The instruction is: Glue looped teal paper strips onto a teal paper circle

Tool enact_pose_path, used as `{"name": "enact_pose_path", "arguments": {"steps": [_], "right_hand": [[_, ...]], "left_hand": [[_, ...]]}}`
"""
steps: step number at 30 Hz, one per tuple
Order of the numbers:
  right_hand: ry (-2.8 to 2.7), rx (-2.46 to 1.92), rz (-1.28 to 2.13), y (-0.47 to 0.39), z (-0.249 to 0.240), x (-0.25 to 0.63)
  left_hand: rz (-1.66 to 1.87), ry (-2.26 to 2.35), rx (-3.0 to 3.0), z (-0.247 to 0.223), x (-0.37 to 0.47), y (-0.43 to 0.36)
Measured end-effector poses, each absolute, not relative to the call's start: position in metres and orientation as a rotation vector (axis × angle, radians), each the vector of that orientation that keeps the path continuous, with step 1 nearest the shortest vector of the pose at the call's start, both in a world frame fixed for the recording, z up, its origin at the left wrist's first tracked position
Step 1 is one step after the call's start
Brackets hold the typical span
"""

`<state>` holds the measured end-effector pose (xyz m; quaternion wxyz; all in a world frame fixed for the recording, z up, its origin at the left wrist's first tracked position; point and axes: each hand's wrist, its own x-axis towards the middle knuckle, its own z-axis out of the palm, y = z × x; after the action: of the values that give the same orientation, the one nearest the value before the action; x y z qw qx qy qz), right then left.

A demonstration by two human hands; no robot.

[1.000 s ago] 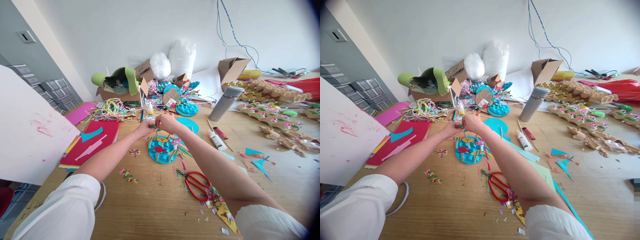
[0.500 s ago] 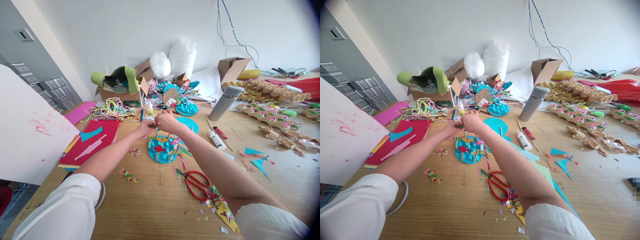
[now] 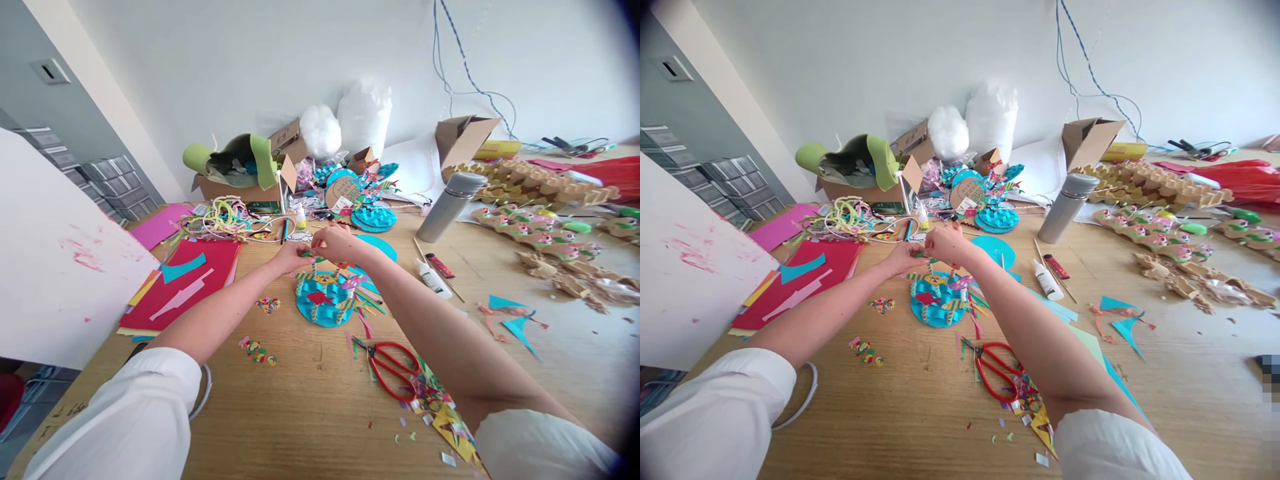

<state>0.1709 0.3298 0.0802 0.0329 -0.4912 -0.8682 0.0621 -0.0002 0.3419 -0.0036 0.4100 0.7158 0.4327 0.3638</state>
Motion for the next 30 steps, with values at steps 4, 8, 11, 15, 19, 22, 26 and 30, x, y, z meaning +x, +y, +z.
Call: {"name": "enact_pose_path", "arguments": {"steps": [4, 8, 11, 15, 19, 22, 26, 30], "right_hand": [[-2.624, -1.544, 0.234, 0.330, 0.085, 0.175], [-2.591, -1.564, 0.258, 0.331, 0.089, 0.180], [-2.579, -1.572, 0.272, 0.332, 0.089, 0.182], [-2.557, -1.582, 0.290, 0.331, 0.089, 0.185], [-2.579, -1.537, 0.349, 0.330, 0.092, 0.195], [-2.661, -1.498, 0.429, 0.331, 0.095, 0.206], [-2.811, -1.511, 0.461, 0.331, 0.096, 0.216], [-2.869, -1.552, 0.448, 0.330, 0.093, 0.221]], "left_hand": [[0.883, 1.112, 1.779, -0.003, 0.000, 0.341], [0.867, 1.120, 1.759, -0.003, -0.002, 0.341], [0.862, 1.109, 1.751, -0.002, -0.002, 0.340], [0.871, 1.084, 1.750, -0.002, -0.003, 0.340], [0.891, 1.066, 1.762, -0.002, -0.003, 0.341], [0.889, 1.044, 1.775, -0.001, -0.001, 0.343], [0.866, 1.024, 1.812, 0.004, 0.006, 0.346], [0.843, 1.042, 1.867, 0.009, 0.014, 0.349]]}}
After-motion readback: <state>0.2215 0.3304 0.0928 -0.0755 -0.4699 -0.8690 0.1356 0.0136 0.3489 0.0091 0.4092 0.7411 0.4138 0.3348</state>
